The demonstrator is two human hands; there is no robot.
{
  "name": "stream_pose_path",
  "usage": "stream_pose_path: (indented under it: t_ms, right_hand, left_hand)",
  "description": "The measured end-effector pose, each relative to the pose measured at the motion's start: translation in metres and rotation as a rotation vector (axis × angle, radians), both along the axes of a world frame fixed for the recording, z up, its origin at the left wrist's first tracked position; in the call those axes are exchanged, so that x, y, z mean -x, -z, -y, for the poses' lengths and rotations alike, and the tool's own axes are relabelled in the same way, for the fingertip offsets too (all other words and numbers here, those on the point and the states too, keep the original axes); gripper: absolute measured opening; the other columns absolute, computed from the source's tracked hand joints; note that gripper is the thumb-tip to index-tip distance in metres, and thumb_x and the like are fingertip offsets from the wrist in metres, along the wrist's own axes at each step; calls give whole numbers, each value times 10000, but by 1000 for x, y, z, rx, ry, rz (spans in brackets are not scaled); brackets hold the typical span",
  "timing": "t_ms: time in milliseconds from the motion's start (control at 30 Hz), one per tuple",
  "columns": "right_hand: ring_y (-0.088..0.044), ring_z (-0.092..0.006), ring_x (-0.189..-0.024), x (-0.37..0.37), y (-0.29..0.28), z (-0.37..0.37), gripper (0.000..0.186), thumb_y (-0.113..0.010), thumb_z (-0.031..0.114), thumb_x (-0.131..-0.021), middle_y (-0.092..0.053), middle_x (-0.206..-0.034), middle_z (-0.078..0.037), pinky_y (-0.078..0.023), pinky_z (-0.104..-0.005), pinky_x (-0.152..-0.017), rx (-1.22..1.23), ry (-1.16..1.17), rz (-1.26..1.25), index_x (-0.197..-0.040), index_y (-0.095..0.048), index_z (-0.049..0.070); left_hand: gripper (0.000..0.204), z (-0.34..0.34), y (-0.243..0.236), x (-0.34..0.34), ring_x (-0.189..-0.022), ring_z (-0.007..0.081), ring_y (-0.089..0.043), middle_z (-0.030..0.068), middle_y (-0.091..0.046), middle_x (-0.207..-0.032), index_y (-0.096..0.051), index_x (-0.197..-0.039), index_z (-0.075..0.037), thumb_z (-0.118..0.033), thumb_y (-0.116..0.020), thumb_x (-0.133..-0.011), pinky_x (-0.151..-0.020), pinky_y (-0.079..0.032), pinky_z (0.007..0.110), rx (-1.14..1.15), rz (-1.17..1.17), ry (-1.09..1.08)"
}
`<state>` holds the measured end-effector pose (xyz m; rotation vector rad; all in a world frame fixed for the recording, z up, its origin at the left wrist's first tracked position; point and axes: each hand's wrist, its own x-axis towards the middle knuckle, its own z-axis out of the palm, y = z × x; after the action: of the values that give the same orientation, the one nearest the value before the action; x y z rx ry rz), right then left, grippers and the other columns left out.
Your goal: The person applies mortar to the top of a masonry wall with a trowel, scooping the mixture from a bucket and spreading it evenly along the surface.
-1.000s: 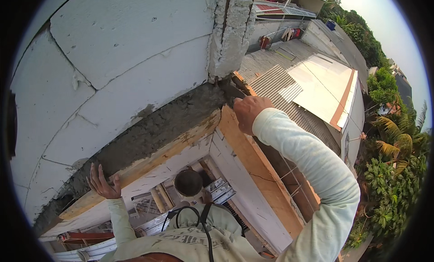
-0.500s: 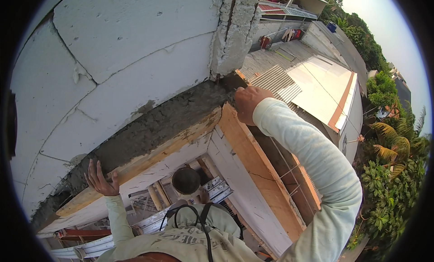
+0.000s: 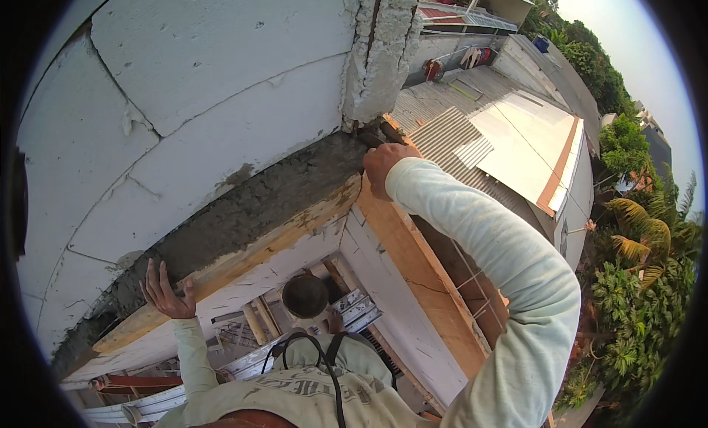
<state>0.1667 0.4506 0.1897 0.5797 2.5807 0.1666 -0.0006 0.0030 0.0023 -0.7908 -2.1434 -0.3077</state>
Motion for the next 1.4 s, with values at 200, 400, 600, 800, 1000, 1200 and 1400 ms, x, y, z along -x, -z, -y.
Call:
stream_pose_path:
  t_ms: [200,400,600,800,1000,1200,1400]
  right_hand:
    - [-664,-362,-1006,7,-1,-12,309,-581,131,-800,-679,-966,-208,-551,-455,-796,50,60,39,-1055,-577,-42]
    - [-680,-333,-1019,27,-24,-7,275,-601,97,-799,-693,-1071,-189,-561,-450,-821,4,2,98,-1046,-699,26]
    - [-664,-396,-1032,51,4,-26,352,-622,92,-769,-685,-1088,-210,-548,-507,-836,-35,-124,260,-1106,-685,12]
    - [-636,-375,-1083,38,-8,-23,401,-617,122,-772,-658,-1147,-208,-535,-459,-876,94,-13,158,-1159,-643,17]
    - [-621,-372,-1064,41,-15,-32,392,-605,196,-743,-656,-1071,-239,-505,-435,-863,50,-77,233,-1048,-625,-50]
    - [-648,-378,-865,-46,-38,-49,285,-625,196,-725,-655,-855,-208,-511,-413,-841,157,-137,-214,-870,-608,-48]
    - [-634,-368,-912,-89,-18,-45,377,-649,198,-718,-633,-902,-229,-503,-422,-842,429,131,-264,-972,-561,-67]
  left_hand:
    - [617,-1,-1,-1,-1250,351,-516,166,-547,-1367,-580,-1278,-62,-557,-483,-923,-1102,-284,531,-5,-11,1]
    - [630,5,0,-3,-1247,362,-517,182,-545,-1364,-580,-1277,-53,-565,-471,-927,-1095,-291,534,6,0,-31]
    - [632,-4,0,3,-1252,358,-515,178,-540,-1372,-578,-1287,-62,-568,-474,-924,-1097,-287,534,-17,-14,-7]
    - [629,2,-2,-2,-1251,349,-517,163,-545,-1373,-576,-1294,-68,-565,-488,-919,-1097,-292,528,-13,-17,-40]
    - [624,0,6,2,-1257,341,-518,156,-545,-1377,-577,-1299,-73,-562,-495,-920,-1099,-295,519,-13,-27,-35]
    - [646,1,1,0,-1234,338,-531,170,-557,-1353,-584,-1282,-73,-600,-448,-935,-1102,-286,510,17,-21,-43]
    - [649,3,2,-1,-1256,327,-516,159,-543,-1375,-567,-1303,-68,-588,-451,-931,-1106,-270,518,55,21,-46]
